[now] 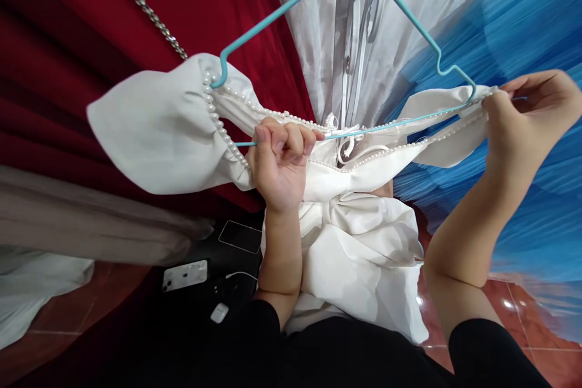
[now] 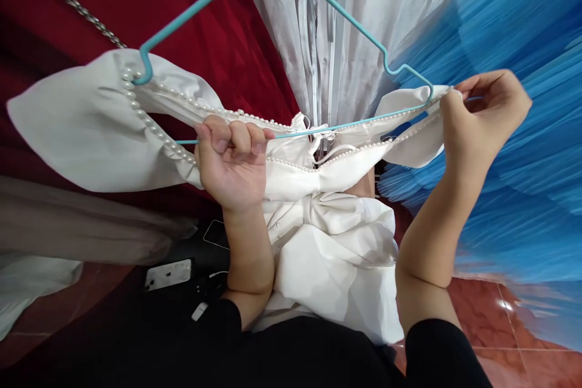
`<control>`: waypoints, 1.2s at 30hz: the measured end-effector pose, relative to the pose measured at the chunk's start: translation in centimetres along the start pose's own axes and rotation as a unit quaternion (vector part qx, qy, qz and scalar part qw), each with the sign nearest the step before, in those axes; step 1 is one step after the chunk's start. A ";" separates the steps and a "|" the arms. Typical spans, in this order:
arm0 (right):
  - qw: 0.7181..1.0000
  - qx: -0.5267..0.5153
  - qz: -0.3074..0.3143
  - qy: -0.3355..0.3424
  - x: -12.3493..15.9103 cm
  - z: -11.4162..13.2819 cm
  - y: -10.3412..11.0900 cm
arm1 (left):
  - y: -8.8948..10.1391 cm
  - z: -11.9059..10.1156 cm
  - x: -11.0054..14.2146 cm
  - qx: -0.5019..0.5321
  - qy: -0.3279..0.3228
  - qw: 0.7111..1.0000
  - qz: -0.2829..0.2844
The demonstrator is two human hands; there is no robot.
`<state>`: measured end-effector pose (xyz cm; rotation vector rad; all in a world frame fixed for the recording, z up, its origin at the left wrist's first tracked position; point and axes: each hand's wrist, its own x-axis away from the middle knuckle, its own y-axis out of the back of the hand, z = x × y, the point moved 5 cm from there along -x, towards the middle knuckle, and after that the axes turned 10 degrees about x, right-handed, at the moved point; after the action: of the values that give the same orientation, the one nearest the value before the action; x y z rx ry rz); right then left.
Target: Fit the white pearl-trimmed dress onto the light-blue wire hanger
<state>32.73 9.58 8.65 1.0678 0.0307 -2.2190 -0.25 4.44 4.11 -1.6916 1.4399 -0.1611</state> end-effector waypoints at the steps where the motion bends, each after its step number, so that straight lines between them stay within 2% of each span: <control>1: 1.000 0.012 0.012 0.019 -0.6 0.5 -0.1 | -0.1 0.0 0.0 0.004 -0.003 1.000 0.006; 4: 0.996 0.052 0.046 0.054 -2.0 0.9 -1.1 | -0.4 0.2 0.1 0.012 -0.019 1.000 0.022; 10: 0.994 0.026 0.098 0.042 -3.1 -2.4 -2.8 | -0.9 0.3 0.4 0.014 -0.061 0.997 0.034; 14: 0.992 0.033 0.122 0.019 -2.6 -3.5 -3.2 | -0.7 0.3 0.3 0.011 -0.048 0.998 0.032; 19: 0.990 0.048 0.128 0.024 -2.7 -3.2 -3.1 | -0.4 0.3 0.2 -0.009 -0.038 0.999 0.012; 23: 0.990 0.063 0.124 0.026 -3.2 -1.5 -2.4 | -0.2 0.5 0.2 -0.022 -0.030 0.999 0.002; 26: 0.990 0.065 0.111 0.048 -2.9 1.3 -2.4 | -0.1 0.6 0.1 -0.014 -0.033 0.999 0.009; 30: 0.993 0.033 0.079 0.081 -2.0 5.0 -3.7 | 0.0 0.7 -0.1 -0.016 -0.039 0.999 0.012; 33: 0.992 -0.005 0.092 0.084 -1.3 6.3 -5.2 | 0.2 0.7 -0.1 -0.019 -0.033 0.999 -0.002; 36: 0.989 -0.065 0.100 0.088 -0.2 7.3 -5.5 | 0.3 0.8 -0.1 -0.010 -0.030 0.999 0.000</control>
<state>24.68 11.85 12.26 1.1384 0.1375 -1.9135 -0.03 4.90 3.49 -1.6987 1.4011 -0.0943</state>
